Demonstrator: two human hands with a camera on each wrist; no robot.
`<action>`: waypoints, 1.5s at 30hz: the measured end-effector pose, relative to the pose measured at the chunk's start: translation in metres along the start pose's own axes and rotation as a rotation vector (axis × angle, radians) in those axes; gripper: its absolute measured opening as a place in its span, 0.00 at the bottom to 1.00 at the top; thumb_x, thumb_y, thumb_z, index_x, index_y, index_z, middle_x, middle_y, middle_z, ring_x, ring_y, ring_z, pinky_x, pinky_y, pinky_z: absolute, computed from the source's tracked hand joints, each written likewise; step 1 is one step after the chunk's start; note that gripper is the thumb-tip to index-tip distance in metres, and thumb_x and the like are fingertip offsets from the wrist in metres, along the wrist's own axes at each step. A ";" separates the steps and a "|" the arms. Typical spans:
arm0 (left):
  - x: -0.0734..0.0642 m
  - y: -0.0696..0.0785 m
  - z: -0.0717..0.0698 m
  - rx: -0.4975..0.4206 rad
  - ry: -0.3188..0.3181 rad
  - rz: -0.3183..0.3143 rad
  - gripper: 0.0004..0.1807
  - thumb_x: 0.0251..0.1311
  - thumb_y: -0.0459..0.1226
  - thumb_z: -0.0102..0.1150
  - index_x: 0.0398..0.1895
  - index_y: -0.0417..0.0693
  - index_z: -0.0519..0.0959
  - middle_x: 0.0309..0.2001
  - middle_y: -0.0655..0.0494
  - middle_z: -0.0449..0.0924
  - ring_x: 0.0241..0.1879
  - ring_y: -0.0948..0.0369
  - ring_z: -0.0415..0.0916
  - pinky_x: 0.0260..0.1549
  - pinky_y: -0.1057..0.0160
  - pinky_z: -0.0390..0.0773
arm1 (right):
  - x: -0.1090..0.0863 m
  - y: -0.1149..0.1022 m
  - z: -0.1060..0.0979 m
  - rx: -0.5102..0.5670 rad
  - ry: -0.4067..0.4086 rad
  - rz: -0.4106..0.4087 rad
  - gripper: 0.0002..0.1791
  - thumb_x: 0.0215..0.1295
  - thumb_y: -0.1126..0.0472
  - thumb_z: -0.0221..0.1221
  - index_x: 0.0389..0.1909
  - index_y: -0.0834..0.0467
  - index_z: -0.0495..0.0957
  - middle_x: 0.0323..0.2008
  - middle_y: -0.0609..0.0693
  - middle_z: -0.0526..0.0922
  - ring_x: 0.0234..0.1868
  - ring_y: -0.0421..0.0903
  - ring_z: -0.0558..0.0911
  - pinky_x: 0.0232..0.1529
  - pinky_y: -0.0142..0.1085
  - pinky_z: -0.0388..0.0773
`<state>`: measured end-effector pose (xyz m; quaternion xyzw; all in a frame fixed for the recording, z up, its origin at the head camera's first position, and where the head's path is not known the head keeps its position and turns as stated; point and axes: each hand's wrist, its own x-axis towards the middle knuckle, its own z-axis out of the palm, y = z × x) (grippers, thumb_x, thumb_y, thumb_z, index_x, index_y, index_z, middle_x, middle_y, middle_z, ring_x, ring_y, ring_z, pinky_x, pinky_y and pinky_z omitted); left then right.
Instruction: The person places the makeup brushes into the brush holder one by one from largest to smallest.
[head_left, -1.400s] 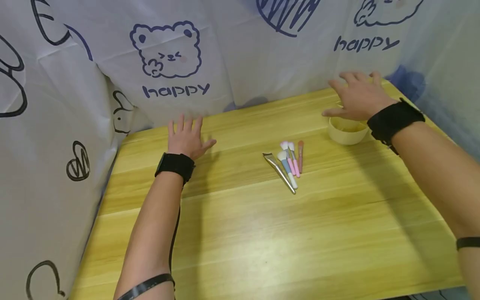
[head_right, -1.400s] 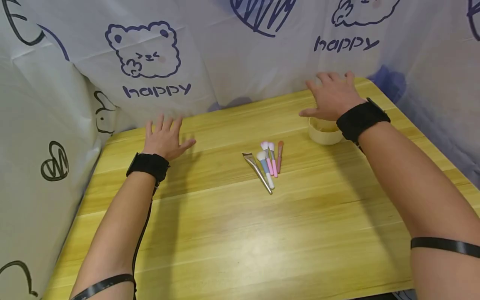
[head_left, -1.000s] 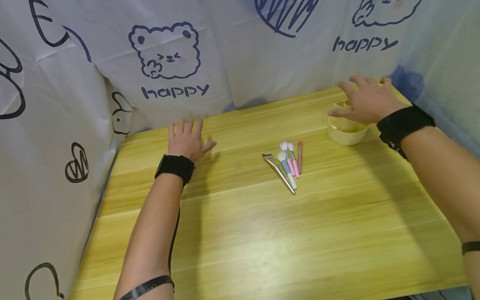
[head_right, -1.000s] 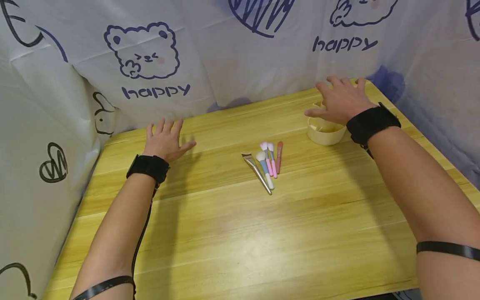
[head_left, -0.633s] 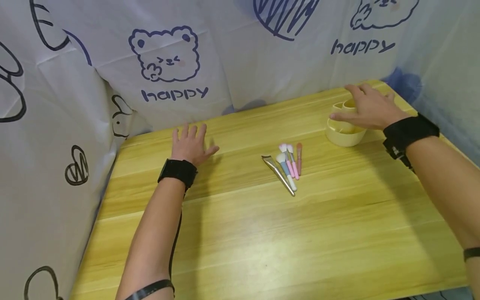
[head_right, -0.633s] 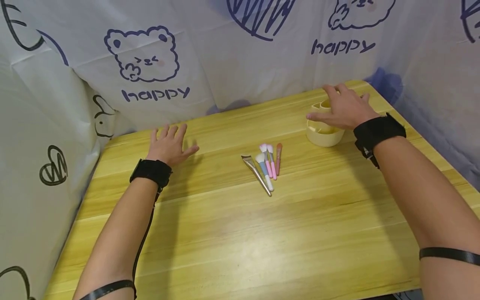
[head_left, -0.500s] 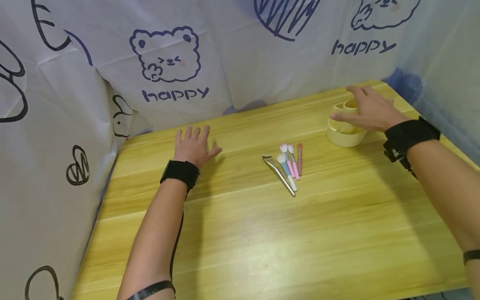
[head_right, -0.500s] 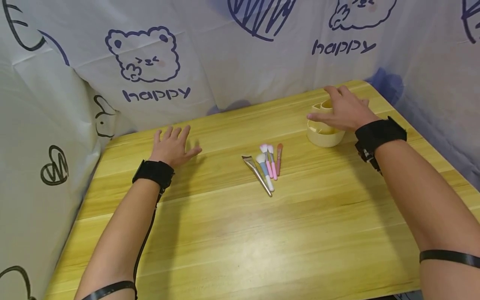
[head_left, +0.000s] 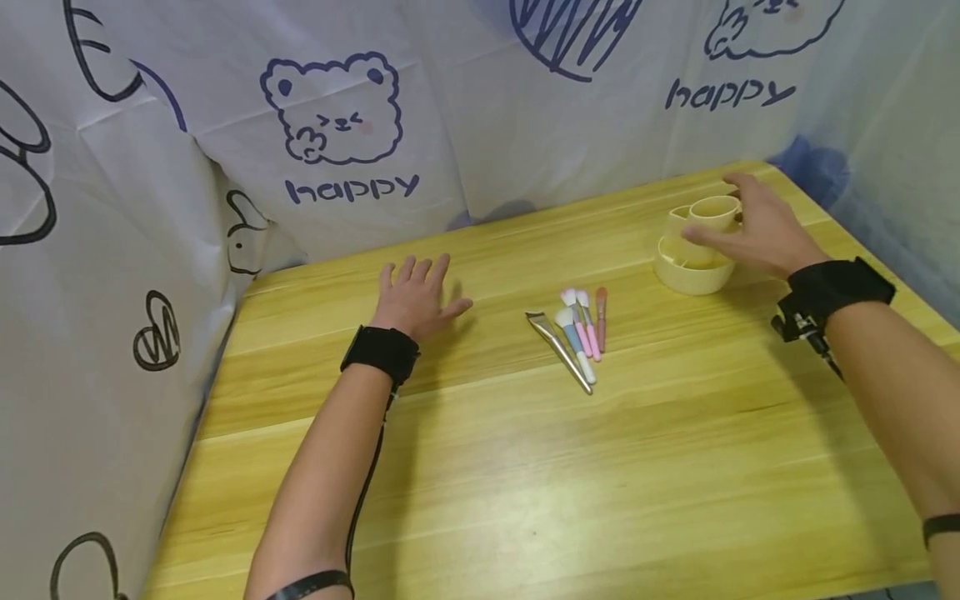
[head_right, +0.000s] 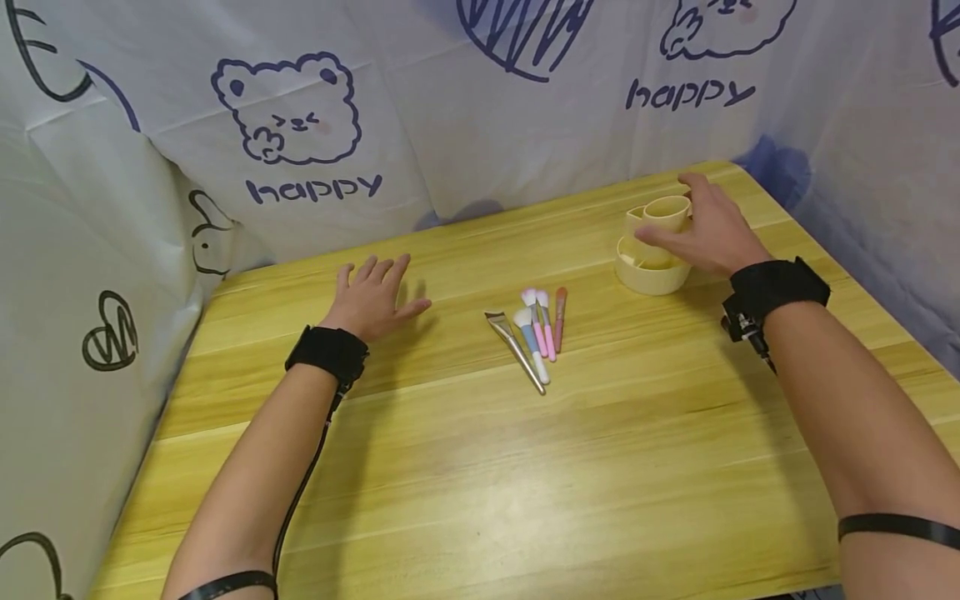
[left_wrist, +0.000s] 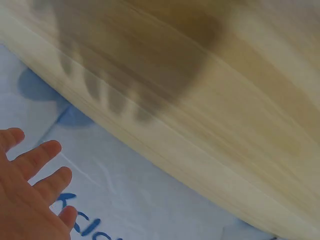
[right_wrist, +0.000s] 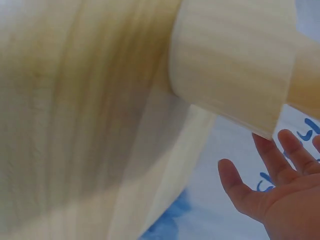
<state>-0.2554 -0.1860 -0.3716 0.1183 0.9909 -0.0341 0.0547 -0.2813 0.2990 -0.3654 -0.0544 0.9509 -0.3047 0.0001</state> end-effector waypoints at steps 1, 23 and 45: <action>0.000 0.003 0.000 -0.003 0.002 0.010 0.49 0.70 0.70 0.43 0.85 0.57 0.47 0.81 0.45 0.58 0.83 0.42 0.48 0.80 0.34 0.46 | -0.001 0.002 0.001 0.011 0.003 0.004 0.63 0.65 0.32 0.62 0.84 0.59 0.35 0.81 0.72 0.47 0.74 0.77 0.60 0.68 0.74 0.60; -0.001 0.049 0.015 -0.481 -0.001 0.121 0.43 0.76 0.65 0.37 0.85 0.52 0.47 0.81 0.38 0.57 0.81 0.40 0.53 0.78 0.33 0.55 | -0.013 0.016 0.029 0.187 0.048 0.079 0.73 0.55 0.36 0.73 0.84 0.51 0.28 0.82 0.71 0.43 0.79 0.75 0.52 0.73 0.75 0.53; -0.005 0.078 0.022 -0.457 0.051 0.148 0.37 0.75 0.61 0.47 0.74 0.46 0.62 0.68 0.39 0.67 0.62 0.43 0.71 0.63 0.46 0.77 | -0.014 0.033 0.045 0.450 0.067 0.156 0.62 0.62 0.40 0.69 0.84 0.45 0.36 0.80 0.64 0.53 0.73 0.64 0.61 0.70 0.60 0.61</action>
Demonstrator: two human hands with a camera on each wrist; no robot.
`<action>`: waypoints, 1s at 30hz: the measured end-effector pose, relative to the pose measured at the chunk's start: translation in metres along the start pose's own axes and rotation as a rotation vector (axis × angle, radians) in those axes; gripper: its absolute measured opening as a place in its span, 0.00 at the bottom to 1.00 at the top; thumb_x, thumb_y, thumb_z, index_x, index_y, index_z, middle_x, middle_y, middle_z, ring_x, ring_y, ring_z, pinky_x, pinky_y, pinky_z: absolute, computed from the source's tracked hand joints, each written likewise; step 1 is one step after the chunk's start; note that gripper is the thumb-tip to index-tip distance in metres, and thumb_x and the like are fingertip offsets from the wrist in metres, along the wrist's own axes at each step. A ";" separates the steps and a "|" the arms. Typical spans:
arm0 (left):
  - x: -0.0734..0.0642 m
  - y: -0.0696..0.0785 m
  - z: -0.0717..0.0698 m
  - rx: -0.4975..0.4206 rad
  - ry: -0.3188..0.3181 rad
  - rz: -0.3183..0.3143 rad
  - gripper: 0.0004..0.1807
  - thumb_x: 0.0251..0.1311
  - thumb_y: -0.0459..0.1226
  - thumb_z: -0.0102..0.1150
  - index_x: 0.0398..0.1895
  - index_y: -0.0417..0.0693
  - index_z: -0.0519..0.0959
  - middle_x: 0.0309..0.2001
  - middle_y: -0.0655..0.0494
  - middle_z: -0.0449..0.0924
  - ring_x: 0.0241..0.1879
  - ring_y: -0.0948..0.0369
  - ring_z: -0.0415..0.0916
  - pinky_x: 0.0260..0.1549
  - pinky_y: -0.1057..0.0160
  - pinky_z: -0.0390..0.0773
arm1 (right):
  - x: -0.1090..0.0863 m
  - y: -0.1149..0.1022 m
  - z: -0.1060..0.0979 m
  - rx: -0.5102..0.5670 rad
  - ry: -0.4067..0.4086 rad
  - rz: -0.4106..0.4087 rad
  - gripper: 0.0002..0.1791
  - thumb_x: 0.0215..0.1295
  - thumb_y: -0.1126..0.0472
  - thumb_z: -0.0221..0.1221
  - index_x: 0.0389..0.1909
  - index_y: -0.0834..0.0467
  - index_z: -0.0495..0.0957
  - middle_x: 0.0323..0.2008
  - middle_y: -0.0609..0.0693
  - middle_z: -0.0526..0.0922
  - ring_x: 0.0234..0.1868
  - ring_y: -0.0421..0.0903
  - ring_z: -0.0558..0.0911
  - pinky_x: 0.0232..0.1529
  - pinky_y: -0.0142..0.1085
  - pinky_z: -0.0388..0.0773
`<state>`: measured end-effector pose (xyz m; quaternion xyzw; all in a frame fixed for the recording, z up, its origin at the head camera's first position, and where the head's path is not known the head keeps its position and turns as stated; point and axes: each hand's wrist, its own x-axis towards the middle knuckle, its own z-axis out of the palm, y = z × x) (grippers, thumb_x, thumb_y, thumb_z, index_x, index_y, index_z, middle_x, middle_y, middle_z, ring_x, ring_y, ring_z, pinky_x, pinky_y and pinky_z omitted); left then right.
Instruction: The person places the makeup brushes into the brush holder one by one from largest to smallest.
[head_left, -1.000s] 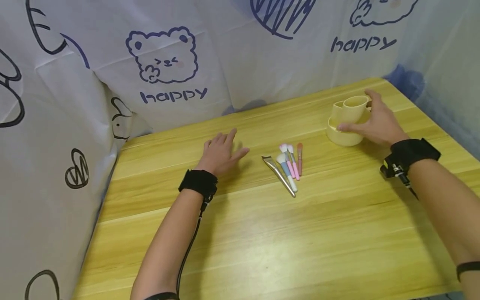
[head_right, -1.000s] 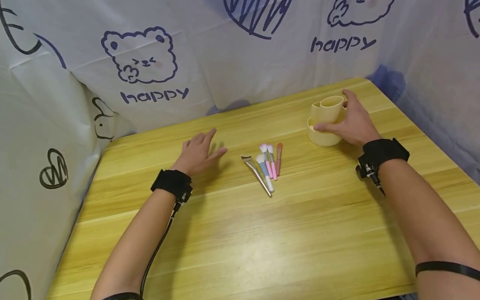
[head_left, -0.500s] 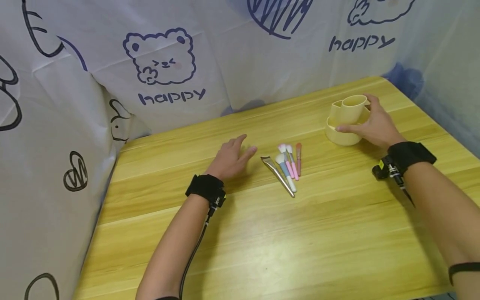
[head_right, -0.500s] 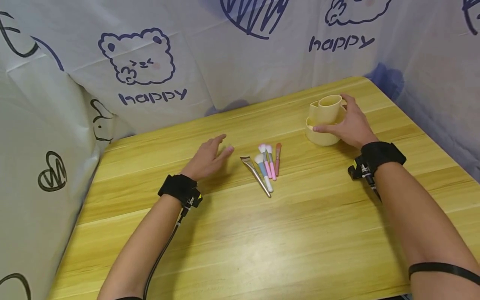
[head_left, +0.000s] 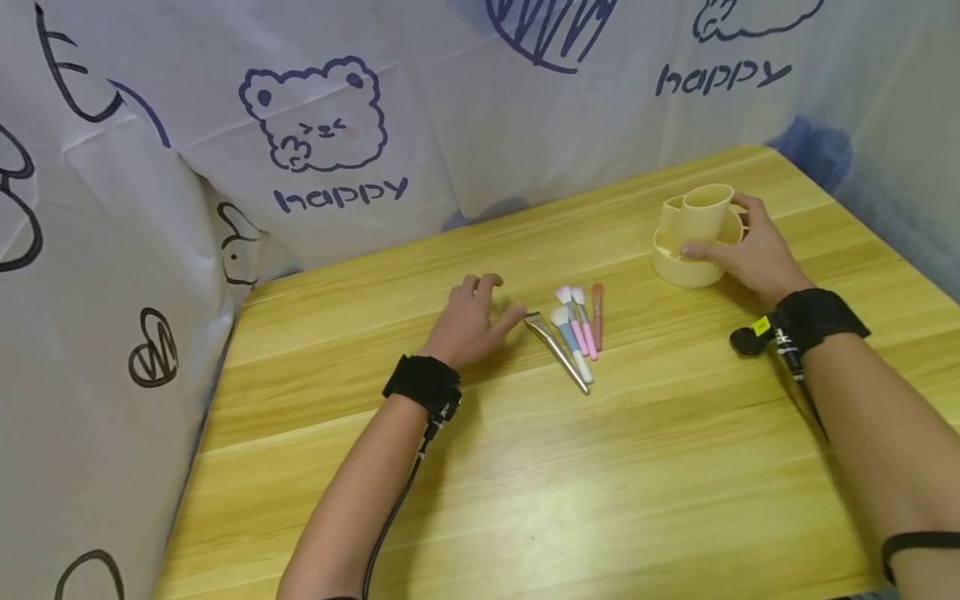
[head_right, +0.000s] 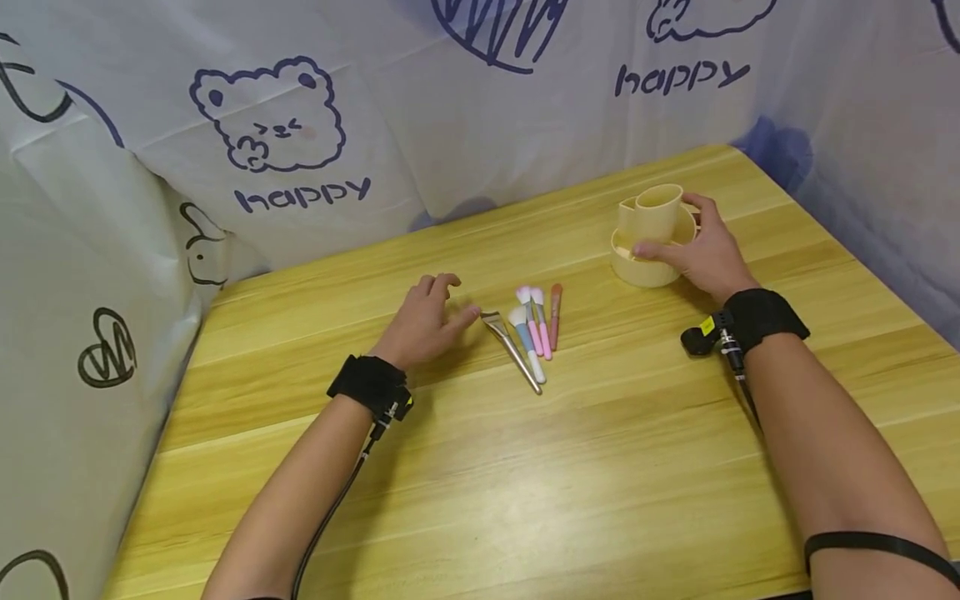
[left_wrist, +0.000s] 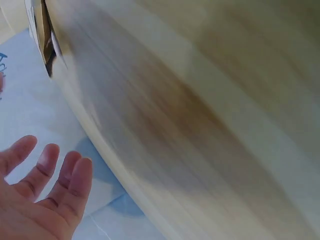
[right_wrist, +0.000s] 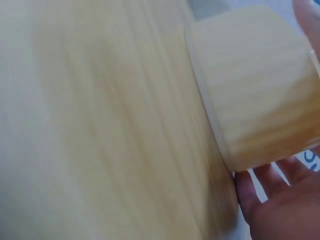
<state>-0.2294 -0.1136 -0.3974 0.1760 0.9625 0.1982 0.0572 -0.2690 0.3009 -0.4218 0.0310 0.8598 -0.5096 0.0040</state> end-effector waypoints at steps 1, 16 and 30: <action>0.000 0.003 0.001 0.010 0.003 0.006 0.34 0.75 0.60 0.48 0.71 0.45 0.64 0.64 0.40 0.69 0.57 0.44 0.74 0.59 0.48 0.79 | 0.000 0.002 0.001 0.001 0.002 0.002 0.62 0.62 0.39 0.69 0.84 0.45 0.36 0.79 0.65 0.54 0.73 0.63 0.62 0.69 0.59 0.62; 0.002 0.037 0.019 0.001 -0.135 -0.091 0.30 0.74 0.63 0.48 0.23 0.51 0.74 0.16 0.62 0.65 0.16 0.65 0.59 0.17 0.67 0.58 | -0.003 0.017 0.003 0.025 0.014 -0.019 0.60 0.64 0.40 0.68 0.84 0.40 0.36 0.77 0.64 0.55 0.68 0.58 0.65 0.59 0.41 0.67; 0.011 0.040 0.025 -0.262 -0.148 -0.278 0.34 0.57 0.65 0.68 0.11 0.46 0.81 0.13 0.54 0.81 0.14 0.59 0.81 0.16 0.64 0.77 | -0.003 0.020 0.005 0.047 0.008 -0.040 0.61 0.62 0.42 0.71 0.83 0.37 0.36 0.81 0.60 0.51 0.74 0.61 0.63 0.72 0.60 0.61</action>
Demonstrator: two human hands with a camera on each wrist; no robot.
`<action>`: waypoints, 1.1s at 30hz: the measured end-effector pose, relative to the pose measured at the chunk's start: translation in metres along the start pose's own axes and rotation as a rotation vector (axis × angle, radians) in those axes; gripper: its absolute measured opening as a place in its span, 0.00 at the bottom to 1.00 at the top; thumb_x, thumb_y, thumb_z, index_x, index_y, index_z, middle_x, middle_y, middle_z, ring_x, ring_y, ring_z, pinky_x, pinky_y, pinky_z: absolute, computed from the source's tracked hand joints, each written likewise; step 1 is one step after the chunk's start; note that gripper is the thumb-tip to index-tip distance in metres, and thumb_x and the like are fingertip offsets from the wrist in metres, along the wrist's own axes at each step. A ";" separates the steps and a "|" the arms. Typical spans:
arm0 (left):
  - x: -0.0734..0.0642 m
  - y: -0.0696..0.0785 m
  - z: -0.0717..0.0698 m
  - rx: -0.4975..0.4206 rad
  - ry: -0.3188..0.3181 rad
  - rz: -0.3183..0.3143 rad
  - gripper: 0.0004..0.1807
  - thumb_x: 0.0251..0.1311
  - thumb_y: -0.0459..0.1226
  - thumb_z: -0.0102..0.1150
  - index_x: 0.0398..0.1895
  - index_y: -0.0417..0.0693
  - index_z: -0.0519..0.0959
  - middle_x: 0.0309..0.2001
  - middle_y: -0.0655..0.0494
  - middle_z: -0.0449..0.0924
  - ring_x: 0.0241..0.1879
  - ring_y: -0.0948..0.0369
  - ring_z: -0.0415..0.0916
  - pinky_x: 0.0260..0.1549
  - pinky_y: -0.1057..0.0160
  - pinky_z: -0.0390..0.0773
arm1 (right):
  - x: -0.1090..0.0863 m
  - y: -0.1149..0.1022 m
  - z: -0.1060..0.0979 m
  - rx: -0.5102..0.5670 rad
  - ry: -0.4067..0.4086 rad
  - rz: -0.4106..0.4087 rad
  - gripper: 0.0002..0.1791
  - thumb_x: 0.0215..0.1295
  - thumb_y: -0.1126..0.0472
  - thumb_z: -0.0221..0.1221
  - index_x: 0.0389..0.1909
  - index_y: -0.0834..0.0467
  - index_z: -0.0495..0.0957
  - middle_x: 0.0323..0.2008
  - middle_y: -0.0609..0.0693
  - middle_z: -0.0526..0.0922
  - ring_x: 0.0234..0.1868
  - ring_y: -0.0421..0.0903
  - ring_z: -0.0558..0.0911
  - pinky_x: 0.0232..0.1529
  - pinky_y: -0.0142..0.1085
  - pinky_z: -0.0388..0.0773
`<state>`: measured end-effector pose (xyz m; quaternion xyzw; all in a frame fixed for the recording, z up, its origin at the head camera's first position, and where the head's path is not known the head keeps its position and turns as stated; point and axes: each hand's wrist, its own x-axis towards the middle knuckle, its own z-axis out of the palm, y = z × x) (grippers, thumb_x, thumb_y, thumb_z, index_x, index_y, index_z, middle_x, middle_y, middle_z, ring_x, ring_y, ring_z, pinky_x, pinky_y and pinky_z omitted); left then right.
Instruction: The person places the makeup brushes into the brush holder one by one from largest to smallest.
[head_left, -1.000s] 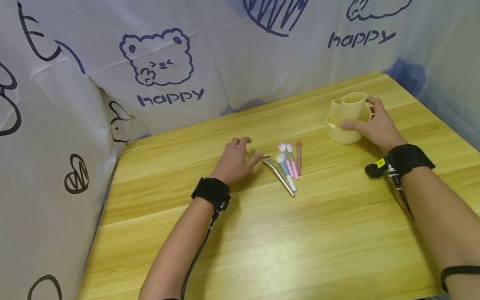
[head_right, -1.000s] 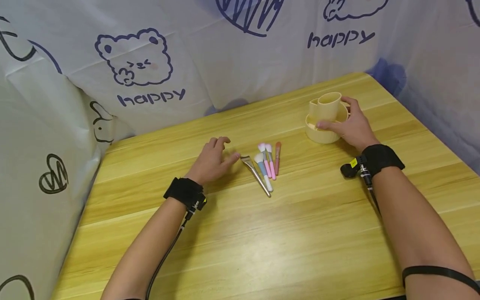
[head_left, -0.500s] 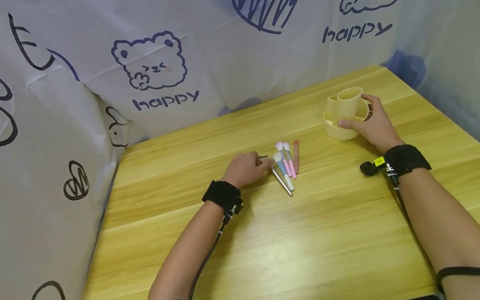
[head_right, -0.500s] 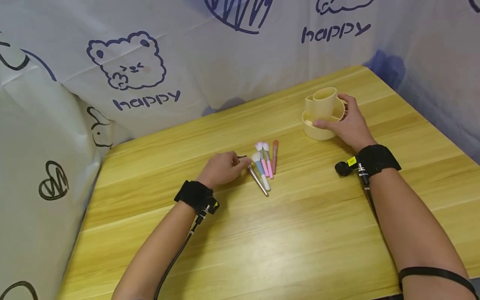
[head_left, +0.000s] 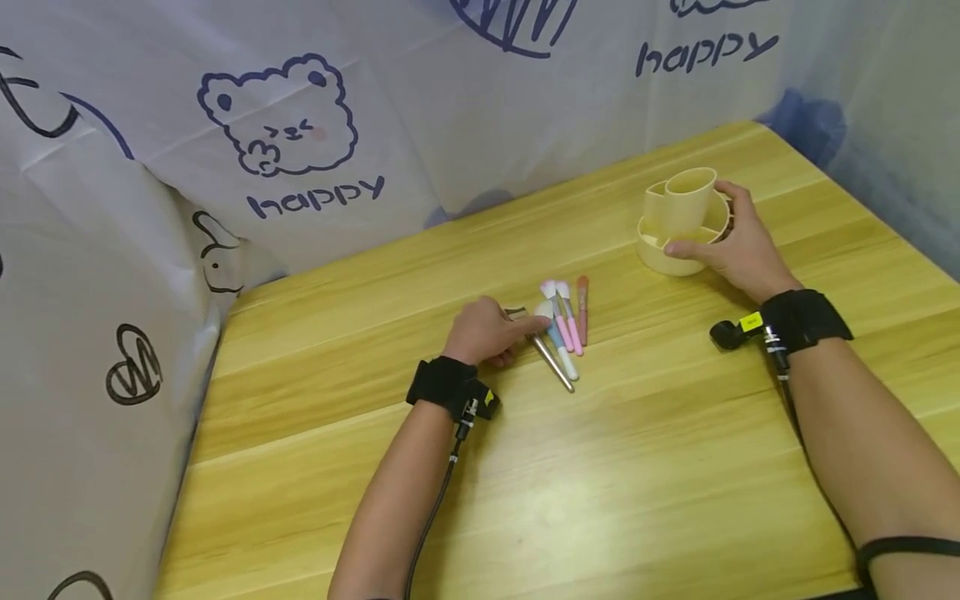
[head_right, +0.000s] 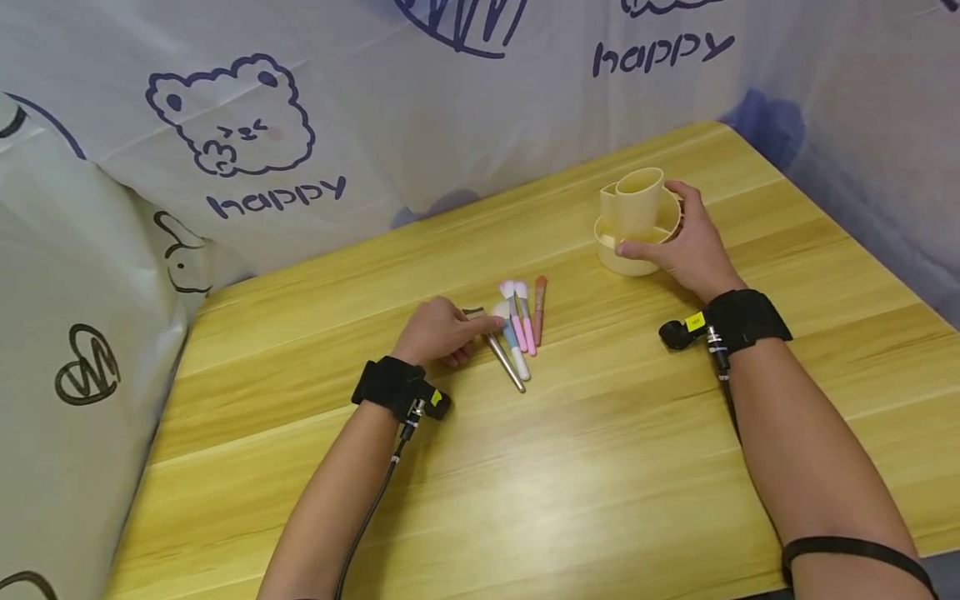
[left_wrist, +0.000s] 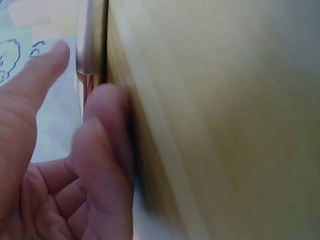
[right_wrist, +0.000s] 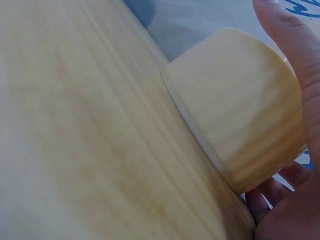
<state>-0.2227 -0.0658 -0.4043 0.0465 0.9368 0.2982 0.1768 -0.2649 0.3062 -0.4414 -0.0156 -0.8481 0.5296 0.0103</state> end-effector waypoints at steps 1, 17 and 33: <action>0.000 0.000 0.000 -0.013 -0.001 -0.007 0.33 0.56 0.65 0.69 0.12 0.46 0.82 0.13 0.54 0.81 0.14 0.59 0.80 0.16 0.64 0.77 | 0.000 0.000 0.000 0.000 0.002 0.000 0.61 0.62 0.42 0.71 0.83 0.37 0.36 0.81 0.60 0.52 0.73 0.61 0.63 0.72 0.60 0.62; -0.003 0.001 0.003 -0.160 0.020 0.017 0.21 0.59 0.49 0.73 0.15 0.44 0.86 0.17 0.54 0.85 0.17 0.61 0.82 0.21 0.63 0.84 | -0.003 -0.004 -0.002 -0.005 0.020 -0.007 0.63 0.60 0.42 0.73 0.84 0.40 0.38 0.81 0.60 0.54 0.74 0.60 0.64 0.73 0.60 0.61; -0.001 0.006 0.005 -0.466 0.053 -0.012 0.14 0.66 0.42 0.67 0.35 0.38 0.88 0.33 0.45 0.89 0.30 0.57 0.87 0.33 0.61 0.90 | -0.001 0.002 0.003 -0.002 0.012 -0.001 0.66 0.57 0.43 0.75 0.84 0.41 0.37 0.81 0.59 0.56 0.74 0.59 0.65 0.73 0.59 0.63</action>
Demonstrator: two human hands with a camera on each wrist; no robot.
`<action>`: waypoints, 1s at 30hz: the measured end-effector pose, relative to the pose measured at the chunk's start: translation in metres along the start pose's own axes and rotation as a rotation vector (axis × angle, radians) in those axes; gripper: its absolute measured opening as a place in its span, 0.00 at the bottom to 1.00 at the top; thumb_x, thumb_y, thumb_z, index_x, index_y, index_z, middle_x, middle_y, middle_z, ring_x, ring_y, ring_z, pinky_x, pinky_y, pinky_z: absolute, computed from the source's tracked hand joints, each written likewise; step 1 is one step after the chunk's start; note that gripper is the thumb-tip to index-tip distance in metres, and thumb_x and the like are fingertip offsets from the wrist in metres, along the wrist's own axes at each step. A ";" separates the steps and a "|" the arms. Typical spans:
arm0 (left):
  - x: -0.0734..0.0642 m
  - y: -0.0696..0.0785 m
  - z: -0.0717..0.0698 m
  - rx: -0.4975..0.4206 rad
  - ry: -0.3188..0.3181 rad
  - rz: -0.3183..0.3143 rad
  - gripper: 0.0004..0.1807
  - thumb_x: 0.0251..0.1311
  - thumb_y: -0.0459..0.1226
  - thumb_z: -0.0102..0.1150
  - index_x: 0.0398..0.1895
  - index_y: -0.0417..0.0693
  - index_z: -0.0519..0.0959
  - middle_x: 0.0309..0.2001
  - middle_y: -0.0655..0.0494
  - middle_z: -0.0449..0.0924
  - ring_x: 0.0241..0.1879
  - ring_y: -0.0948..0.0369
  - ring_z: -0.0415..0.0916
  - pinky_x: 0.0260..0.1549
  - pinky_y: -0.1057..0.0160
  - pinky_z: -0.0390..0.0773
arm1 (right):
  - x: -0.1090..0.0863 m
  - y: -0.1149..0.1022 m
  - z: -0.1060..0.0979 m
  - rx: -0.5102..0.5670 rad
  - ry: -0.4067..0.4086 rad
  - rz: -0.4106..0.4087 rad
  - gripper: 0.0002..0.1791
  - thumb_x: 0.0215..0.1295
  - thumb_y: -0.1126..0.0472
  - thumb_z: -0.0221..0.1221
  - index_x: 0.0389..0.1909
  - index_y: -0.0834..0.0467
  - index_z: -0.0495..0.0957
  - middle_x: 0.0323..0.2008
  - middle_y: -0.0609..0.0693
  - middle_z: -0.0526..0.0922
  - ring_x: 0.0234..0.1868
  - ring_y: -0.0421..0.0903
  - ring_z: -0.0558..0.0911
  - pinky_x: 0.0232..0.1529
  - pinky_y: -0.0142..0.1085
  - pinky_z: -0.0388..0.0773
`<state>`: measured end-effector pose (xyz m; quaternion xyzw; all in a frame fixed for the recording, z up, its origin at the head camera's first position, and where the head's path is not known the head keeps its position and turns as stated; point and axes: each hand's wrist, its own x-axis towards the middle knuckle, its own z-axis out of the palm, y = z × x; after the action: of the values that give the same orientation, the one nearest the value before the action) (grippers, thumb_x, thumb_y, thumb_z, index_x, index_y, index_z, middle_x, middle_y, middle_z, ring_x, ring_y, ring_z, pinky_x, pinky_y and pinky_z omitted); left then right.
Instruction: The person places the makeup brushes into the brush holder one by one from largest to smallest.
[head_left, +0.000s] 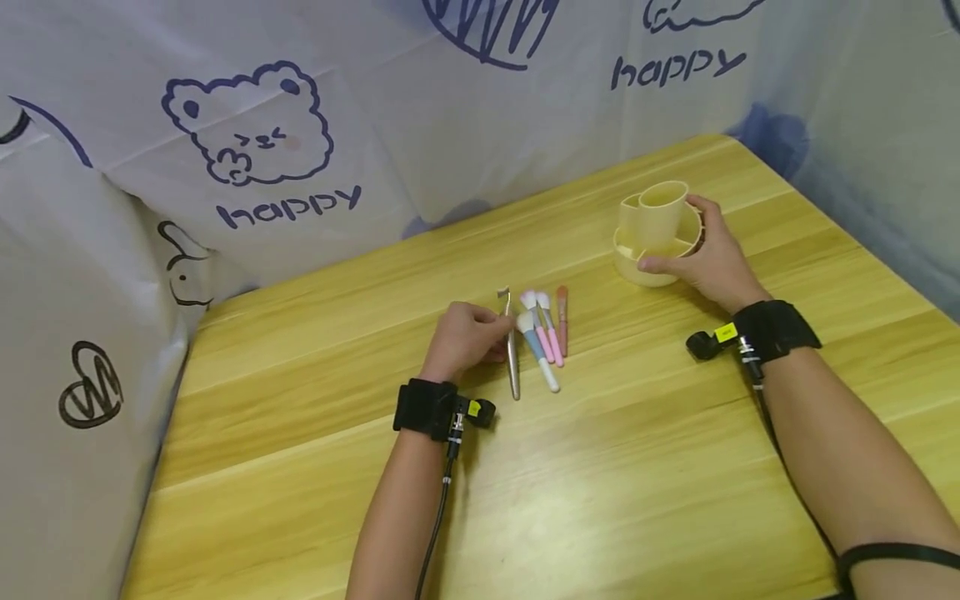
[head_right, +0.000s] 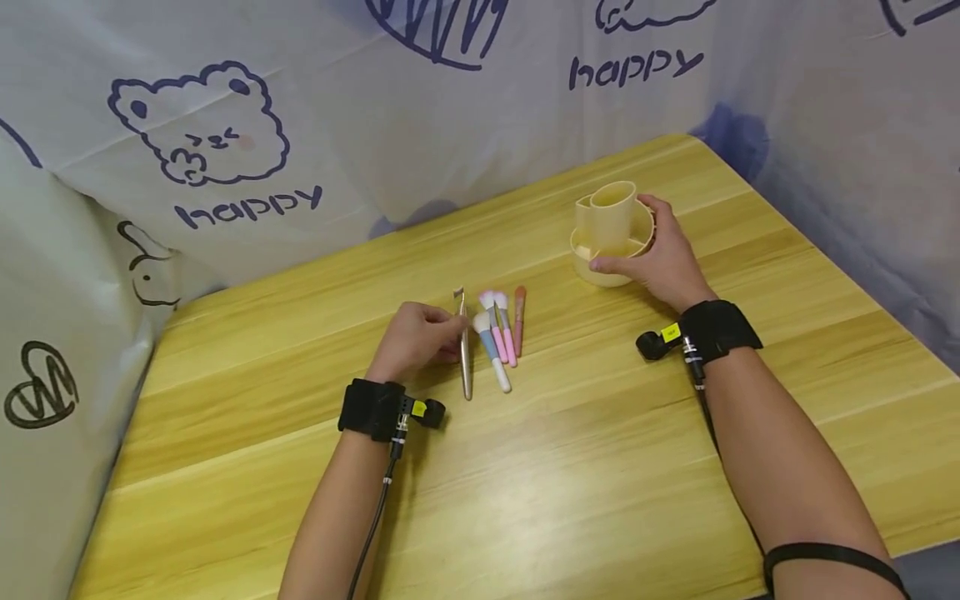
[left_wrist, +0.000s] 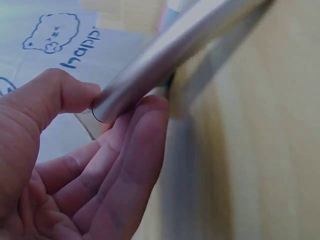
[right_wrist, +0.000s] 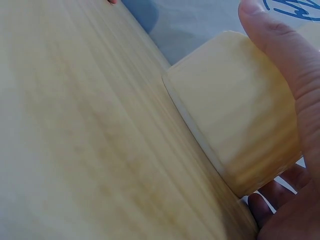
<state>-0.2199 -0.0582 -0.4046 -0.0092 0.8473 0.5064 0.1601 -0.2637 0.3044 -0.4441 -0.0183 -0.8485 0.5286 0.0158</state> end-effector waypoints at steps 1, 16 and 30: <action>0.000 0.001 -0.001 -0.009 0.007 0.007 0.14 0.67 0.42 0.67 0.36 0.37 0.88 0.34 0.45 0.89 0.31 0.57 0.87 0.34 0.61 0.90 | 0.000 -0.001 0.000 -0.001 0.001 0.000 0.66 0.56 0.44 0.75 0.84 0.41 0.37 0.80 0.59 0.56 0.74 0.59 0.65 0.73 0.59 0.63; 0.001 0.011 0.007 -0.137 0.068 0.219 0.19 0.73 0.40 0.55 0.58 0.37 0.83 0.46 0.40 0.90 0.37 0.49 0.91 0.41 0.52 0.90 | -0.007 -0.006 0.000 -0.038 -0.004 -0.013 0.66 0.58 0.41 0.74 0.84 0.40 0.35 0.80 0.62 0.55 0.73 0.63 0.65 0.70 0.64 0.63; -0.001 0.038 0.022 -0.095 0.084 0.393 0.13 0.64 0.36 0.63 0.50 0.42 0.86 0.45 0.45 0.90 0.42 0.56 0.88 0.44 0.62 0.89 | -0.003 -0.002 -0.001 -0.015 -0.015 -0.018 0.67 0.58 0.44 0.75 0.84 0.44 0.34 0.80 0.62 0.56 0.72 0.61 0.66 0.71 0.60 0.63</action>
<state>-0.2202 -0.0204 -0.3818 0.1278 0.8138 0.5665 0.0223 -0.2603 0.3043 -0.4420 -0.0068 -0.8526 0.5224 0.0141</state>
